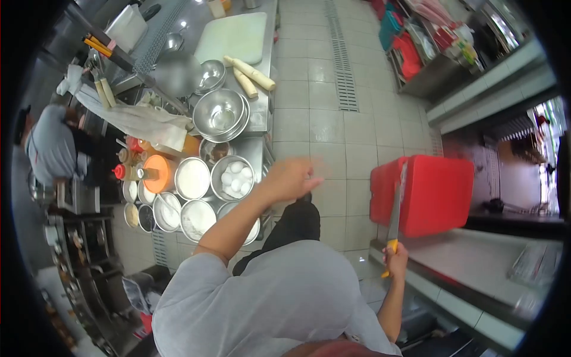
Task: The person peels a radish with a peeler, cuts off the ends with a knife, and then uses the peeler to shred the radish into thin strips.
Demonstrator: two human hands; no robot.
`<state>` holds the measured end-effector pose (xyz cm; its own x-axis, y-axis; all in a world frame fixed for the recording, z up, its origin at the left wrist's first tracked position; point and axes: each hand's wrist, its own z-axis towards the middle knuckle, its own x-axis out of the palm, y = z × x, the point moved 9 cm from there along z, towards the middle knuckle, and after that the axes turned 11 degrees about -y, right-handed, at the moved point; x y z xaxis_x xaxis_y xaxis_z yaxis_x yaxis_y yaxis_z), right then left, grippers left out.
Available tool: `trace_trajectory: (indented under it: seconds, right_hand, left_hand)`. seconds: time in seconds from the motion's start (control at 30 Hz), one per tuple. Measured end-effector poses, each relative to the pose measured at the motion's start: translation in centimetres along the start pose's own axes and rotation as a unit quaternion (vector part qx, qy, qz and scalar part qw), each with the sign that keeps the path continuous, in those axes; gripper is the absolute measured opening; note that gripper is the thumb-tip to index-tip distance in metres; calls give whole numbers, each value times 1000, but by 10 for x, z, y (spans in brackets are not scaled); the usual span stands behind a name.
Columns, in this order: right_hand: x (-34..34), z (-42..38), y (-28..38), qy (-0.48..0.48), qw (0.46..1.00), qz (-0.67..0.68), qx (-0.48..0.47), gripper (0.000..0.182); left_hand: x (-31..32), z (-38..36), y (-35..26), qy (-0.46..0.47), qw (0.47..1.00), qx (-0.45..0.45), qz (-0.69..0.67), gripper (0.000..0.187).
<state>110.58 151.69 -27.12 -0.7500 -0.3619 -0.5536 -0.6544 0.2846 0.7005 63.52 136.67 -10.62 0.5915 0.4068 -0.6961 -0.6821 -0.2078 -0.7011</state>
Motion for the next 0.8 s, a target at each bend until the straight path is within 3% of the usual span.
trace_trajectory:
  seconds: [0.17, 0.33, 0.53, 0.63, 0.8]
  right_hand:
    - [30, 115, 100, 51, 998, -3, -41, 12]
    - [72, 189, 159, 94, 994, 55, -1, 22]
    - [131, 289, 269, 195, 980, 42, -13, 21]
    - [172, 360, 338, 250, 965, -23, -79, 22]
    - [285, 440, 519, 348, 900, -129, -229, 23]
  left_hand:
    - [-23, 89, 102, -126, 977, -166, 50, 68]
    - [-66, 148, 191, -260, 911, -303, 106, 82]
    - [-92, 194, 279, -254, 836, -450, 184, 93]
    - [-87, 208, 313, -250, 804, -503, 197, 96]
    - [-76, 223, 338, -247, 735, -587, 233, 99]
